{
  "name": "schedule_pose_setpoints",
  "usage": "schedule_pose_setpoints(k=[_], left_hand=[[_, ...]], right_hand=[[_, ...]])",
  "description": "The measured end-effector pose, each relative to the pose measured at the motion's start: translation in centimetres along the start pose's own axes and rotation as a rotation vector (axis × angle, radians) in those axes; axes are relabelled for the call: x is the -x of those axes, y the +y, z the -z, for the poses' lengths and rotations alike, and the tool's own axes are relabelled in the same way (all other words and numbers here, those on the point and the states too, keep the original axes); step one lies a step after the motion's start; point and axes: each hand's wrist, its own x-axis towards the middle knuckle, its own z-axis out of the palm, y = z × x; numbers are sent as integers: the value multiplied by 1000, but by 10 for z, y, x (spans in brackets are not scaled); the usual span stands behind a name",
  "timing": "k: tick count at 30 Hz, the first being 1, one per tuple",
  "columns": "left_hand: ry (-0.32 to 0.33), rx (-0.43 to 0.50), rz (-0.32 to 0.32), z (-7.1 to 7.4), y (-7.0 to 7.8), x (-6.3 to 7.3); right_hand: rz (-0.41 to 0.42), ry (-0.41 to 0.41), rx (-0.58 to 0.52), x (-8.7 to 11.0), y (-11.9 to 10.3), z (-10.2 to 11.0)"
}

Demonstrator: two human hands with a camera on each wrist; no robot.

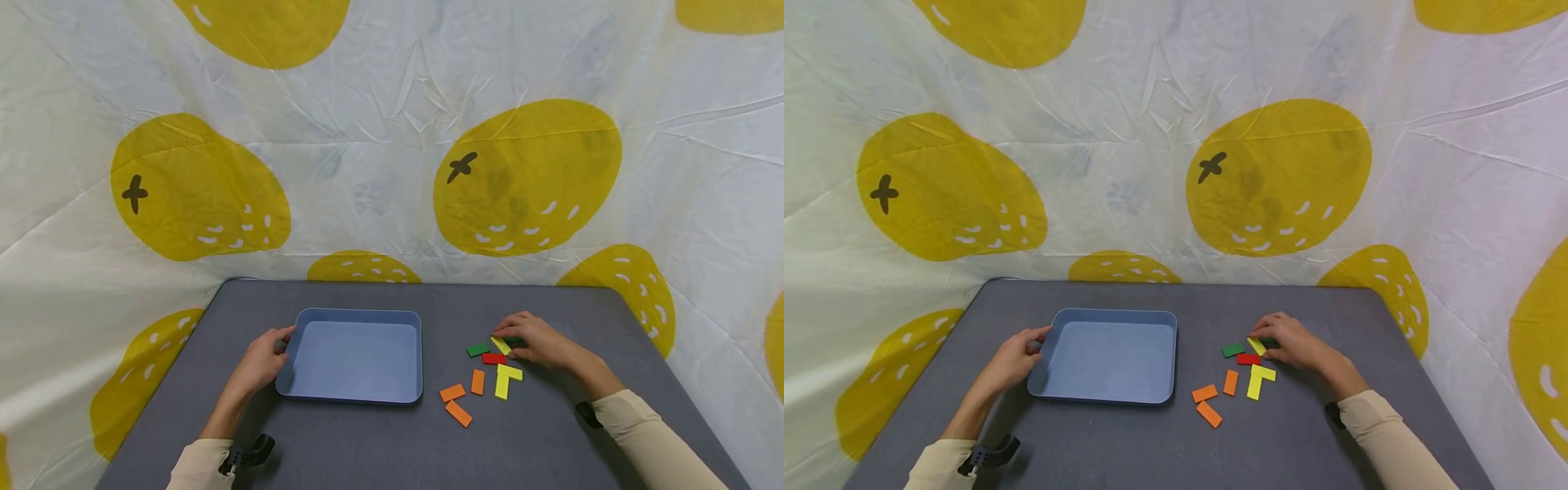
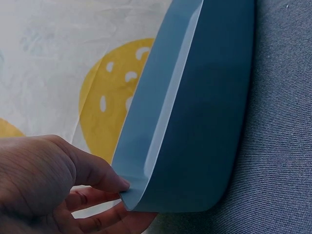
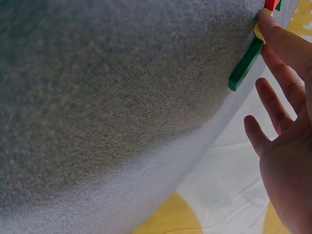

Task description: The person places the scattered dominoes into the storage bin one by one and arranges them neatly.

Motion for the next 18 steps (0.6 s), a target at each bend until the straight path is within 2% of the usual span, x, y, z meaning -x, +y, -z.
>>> schedule_pose_setpoints(k=[18], left_hand=[[-20, 4, 9, 2, 2, 3]], right_hand=[[17, 5, 168, -1, 1, 2]])
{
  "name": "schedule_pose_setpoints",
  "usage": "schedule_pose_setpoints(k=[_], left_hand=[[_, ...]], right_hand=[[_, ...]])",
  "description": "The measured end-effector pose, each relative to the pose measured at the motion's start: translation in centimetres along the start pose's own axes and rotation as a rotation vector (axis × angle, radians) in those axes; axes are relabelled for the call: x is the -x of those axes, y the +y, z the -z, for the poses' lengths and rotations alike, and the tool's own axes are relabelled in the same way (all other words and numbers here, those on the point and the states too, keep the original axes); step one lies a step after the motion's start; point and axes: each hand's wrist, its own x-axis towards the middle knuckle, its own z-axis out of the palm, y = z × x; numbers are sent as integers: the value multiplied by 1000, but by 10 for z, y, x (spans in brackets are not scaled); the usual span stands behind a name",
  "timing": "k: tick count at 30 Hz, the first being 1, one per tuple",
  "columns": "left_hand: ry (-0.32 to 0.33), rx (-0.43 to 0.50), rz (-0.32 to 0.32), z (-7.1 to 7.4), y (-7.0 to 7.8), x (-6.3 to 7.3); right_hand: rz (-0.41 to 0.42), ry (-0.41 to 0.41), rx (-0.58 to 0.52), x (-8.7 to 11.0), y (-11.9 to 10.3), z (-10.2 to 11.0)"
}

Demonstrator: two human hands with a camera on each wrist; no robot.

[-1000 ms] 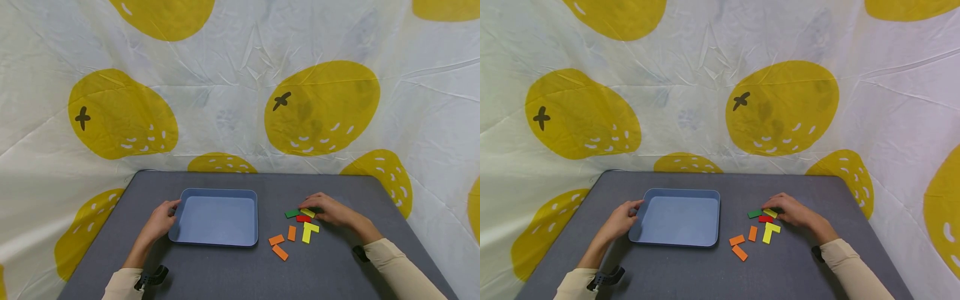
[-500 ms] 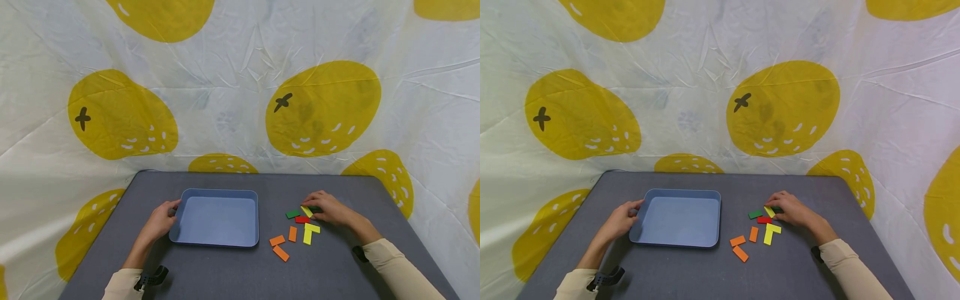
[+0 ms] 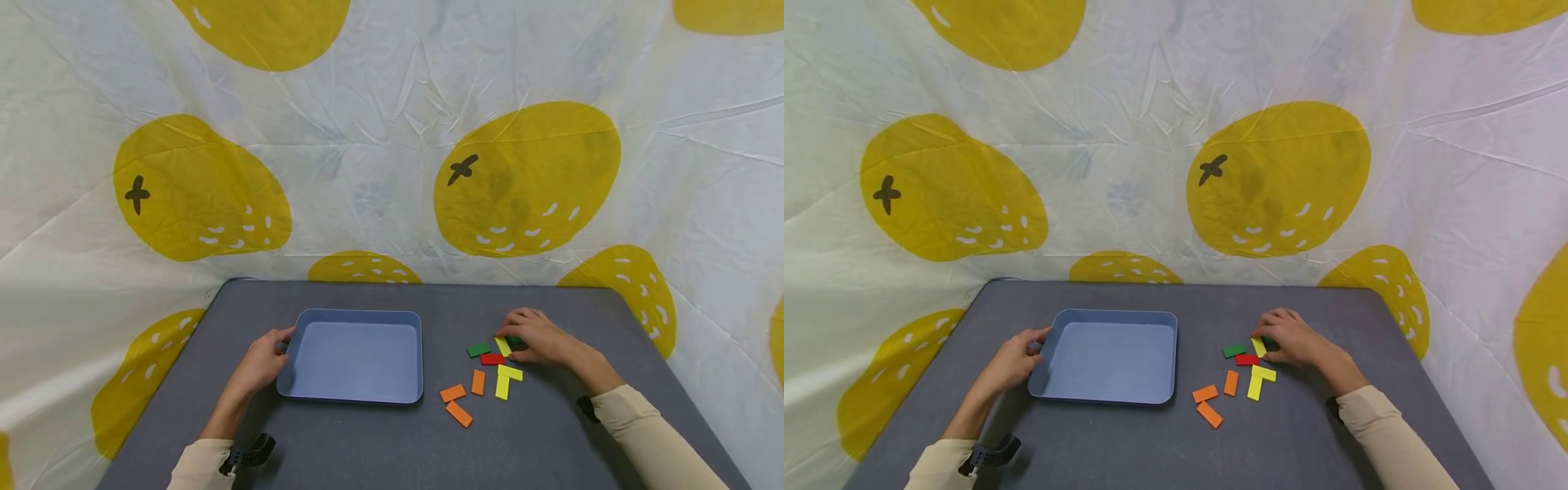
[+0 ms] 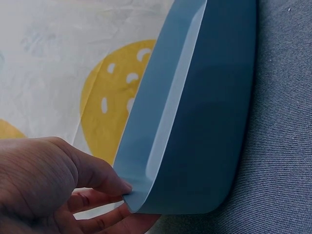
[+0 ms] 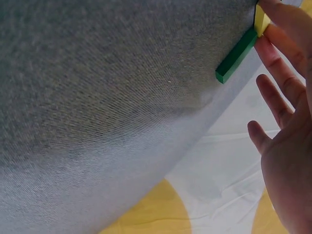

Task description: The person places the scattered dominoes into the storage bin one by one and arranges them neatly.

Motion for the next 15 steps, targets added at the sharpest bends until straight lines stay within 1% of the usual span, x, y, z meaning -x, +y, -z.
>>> schedule_pose_setpoints(k=[7, 15], left_hand=[[4, 3, -11, 1, 0, 0], [-10, 16, -7, 1, -1, 0]], right_hand=[[-36, 2, -18, 1, 1, 1], [-53, 34, -41, 0, -1, 2]])
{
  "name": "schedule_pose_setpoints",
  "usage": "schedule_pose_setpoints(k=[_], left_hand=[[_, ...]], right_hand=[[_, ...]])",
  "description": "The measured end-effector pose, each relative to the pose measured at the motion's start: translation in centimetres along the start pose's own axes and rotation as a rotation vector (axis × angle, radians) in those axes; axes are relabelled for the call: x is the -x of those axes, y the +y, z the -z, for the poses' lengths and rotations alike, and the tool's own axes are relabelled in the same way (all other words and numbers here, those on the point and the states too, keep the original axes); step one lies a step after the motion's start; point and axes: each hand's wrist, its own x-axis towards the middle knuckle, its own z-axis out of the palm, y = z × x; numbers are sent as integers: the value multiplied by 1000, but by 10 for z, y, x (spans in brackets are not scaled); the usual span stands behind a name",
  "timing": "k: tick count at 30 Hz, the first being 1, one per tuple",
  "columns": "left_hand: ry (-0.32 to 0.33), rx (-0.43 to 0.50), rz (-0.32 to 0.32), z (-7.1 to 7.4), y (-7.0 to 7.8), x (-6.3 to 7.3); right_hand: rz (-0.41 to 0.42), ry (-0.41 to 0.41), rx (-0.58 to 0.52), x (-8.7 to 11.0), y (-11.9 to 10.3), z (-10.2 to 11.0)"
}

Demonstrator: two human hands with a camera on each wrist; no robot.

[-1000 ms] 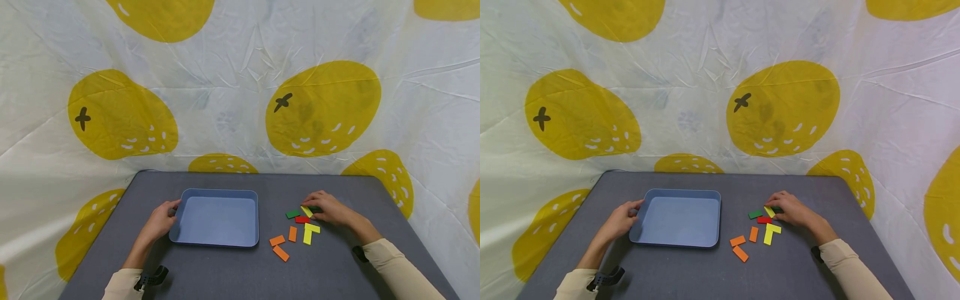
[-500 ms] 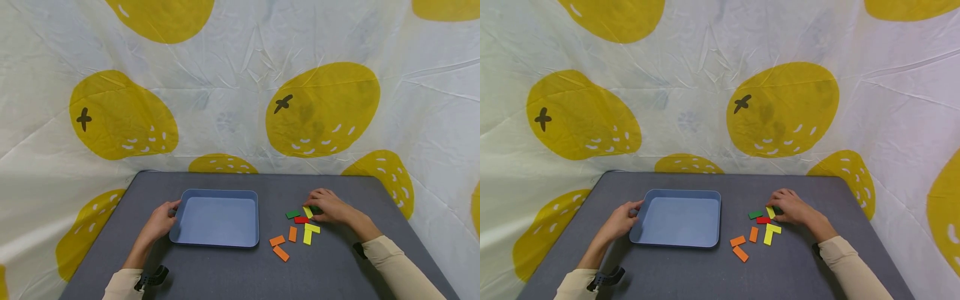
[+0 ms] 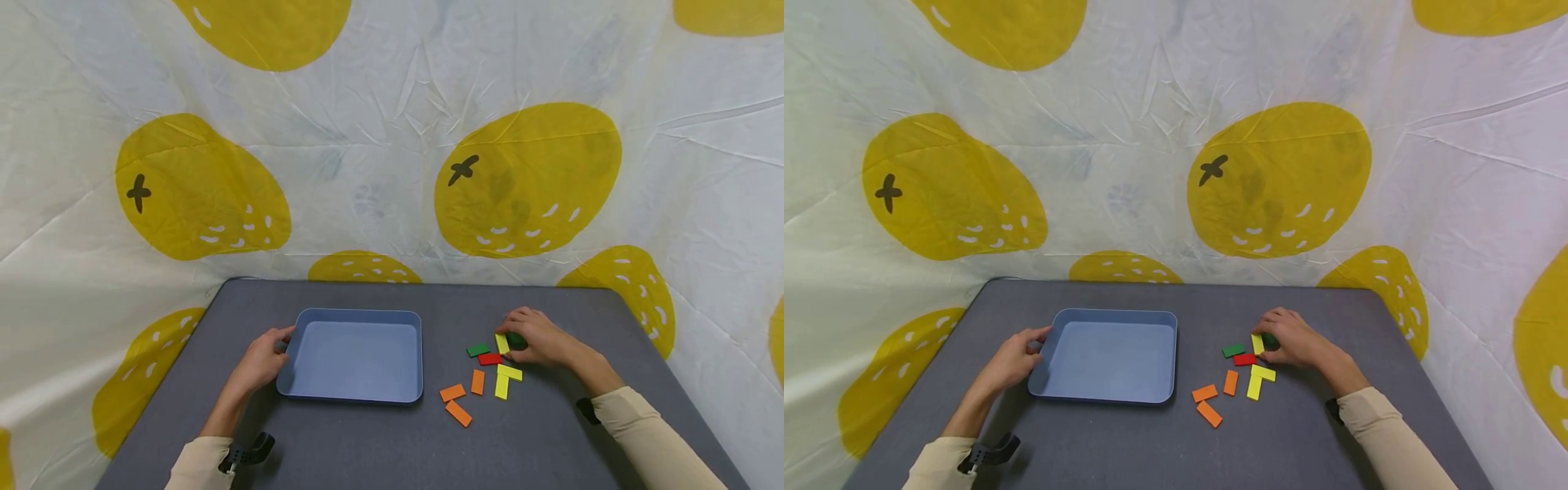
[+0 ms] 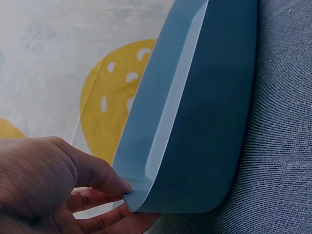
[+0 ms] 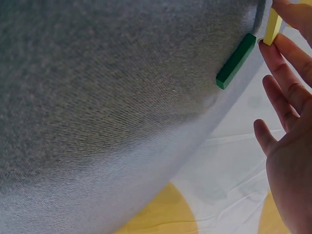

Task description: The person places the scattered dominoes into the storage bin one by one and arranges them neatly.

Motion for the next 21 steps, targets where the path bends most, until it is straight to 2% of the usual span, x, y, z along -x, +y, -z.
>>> schedule_pose_setpoints(k=[9, 21], left_hand=[[1, 3, -4, 0, -3, 0], [-14, 10, 3, 1, -1, 0]], right_hand=[[-10, 45, 25, -5, -7, 1], [-36, 73, -1, -21, -37, 15]])
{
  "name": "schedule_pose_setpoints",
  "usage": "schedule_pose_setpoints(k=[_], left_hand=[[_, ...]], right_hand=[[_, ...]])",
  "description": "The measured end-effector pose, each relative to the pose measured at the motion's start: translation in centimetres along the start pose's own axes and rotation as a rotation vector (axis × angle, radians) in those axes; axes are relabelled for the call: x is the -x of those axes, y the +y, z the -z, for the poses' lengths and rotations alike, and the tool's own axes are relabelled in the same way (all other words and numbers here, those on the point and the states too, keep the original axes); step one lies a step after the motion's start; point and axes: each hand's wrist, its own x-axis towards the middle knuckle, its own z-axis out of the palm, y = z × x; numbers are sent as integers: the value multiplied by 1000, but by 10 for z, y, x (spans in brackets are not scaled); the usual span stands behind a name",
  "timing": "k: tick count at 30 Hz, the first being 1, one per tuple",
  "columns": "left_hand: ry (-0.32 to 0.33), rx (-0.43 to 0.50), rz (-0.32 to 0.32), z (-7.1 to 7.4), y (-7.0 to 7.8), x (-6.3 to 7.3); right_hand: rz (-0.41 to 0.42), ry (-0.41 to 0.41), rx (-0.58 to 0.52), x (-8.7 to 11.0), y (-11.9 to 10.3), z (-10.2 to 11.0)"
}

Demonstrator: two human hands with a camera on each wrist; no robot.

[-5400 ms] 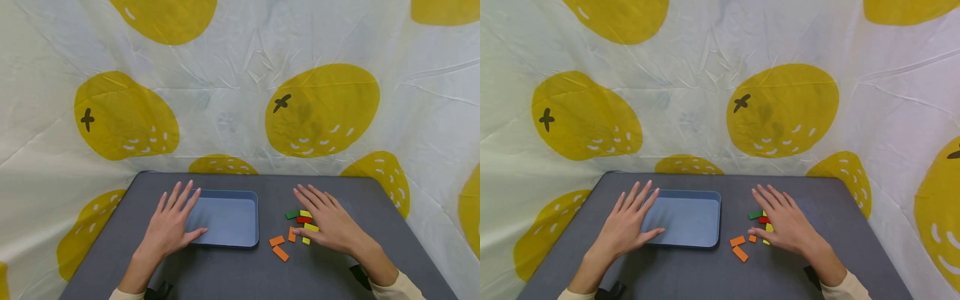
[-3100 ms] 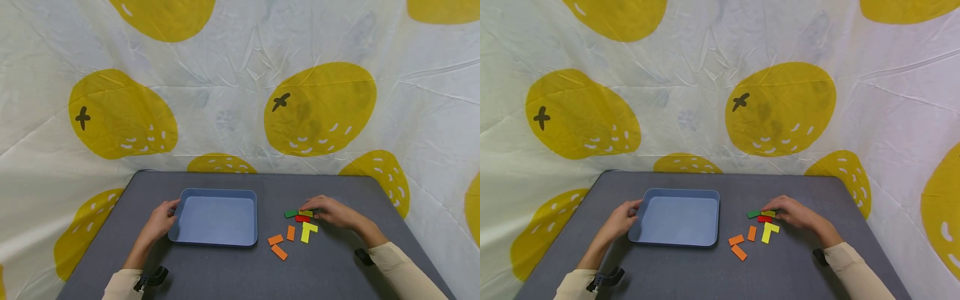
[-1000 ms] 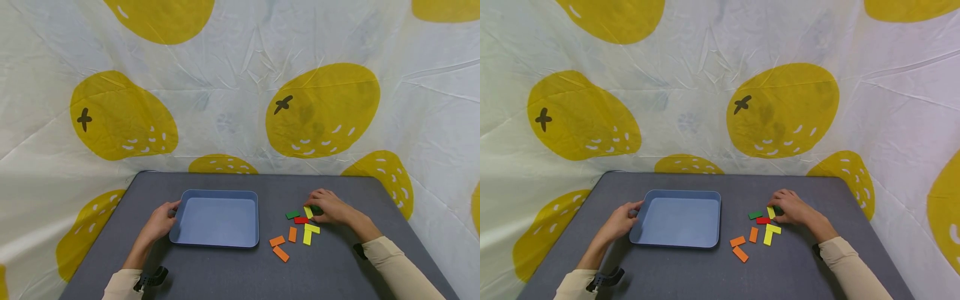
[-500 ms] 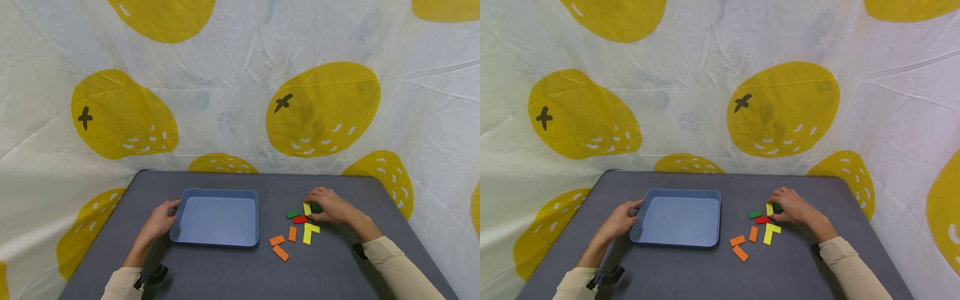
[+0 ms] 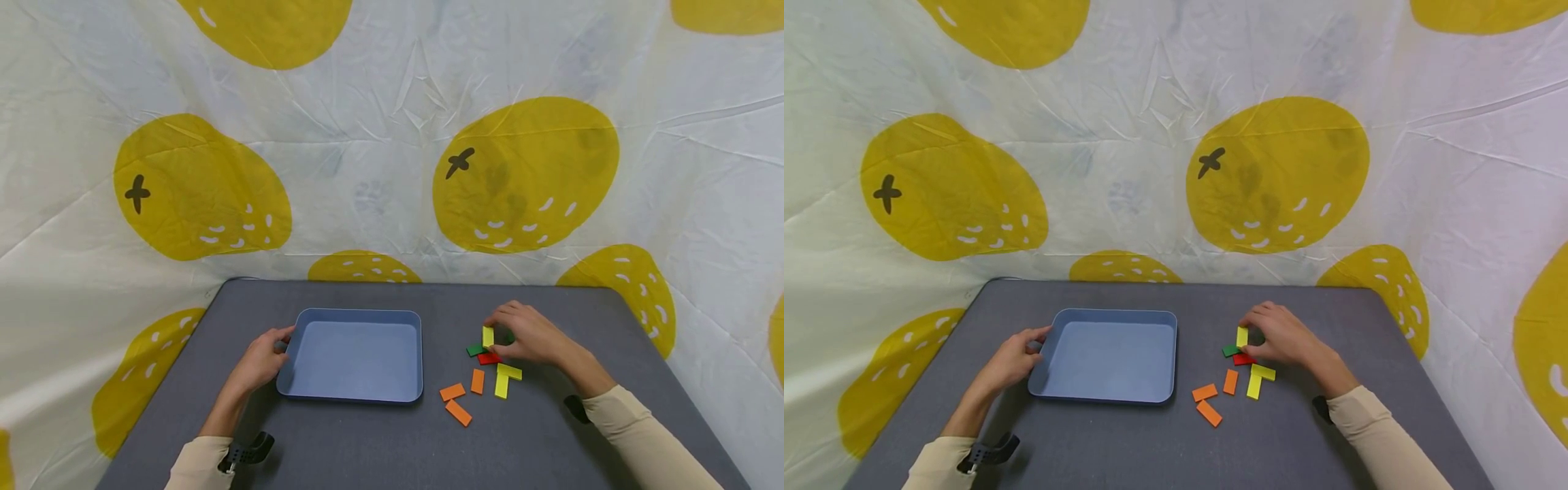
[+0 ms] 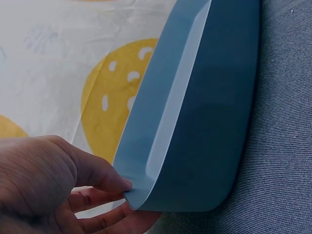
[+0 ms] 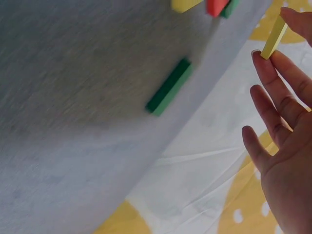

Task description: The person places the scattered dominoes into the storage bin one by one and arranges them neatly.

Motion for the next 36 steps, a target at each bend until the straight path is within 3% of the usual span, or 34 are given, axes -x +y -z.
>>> schedule_pose_setpoints(k=[17, 36], left_hand=[[-21, 0, 17, 1, 1, -1], [-34, 48, 25, 2, -2, -1]], right_hand=[[-39, 12, -164, -37, -40, 6], [37, -47, -258, -81, -77, -1]])
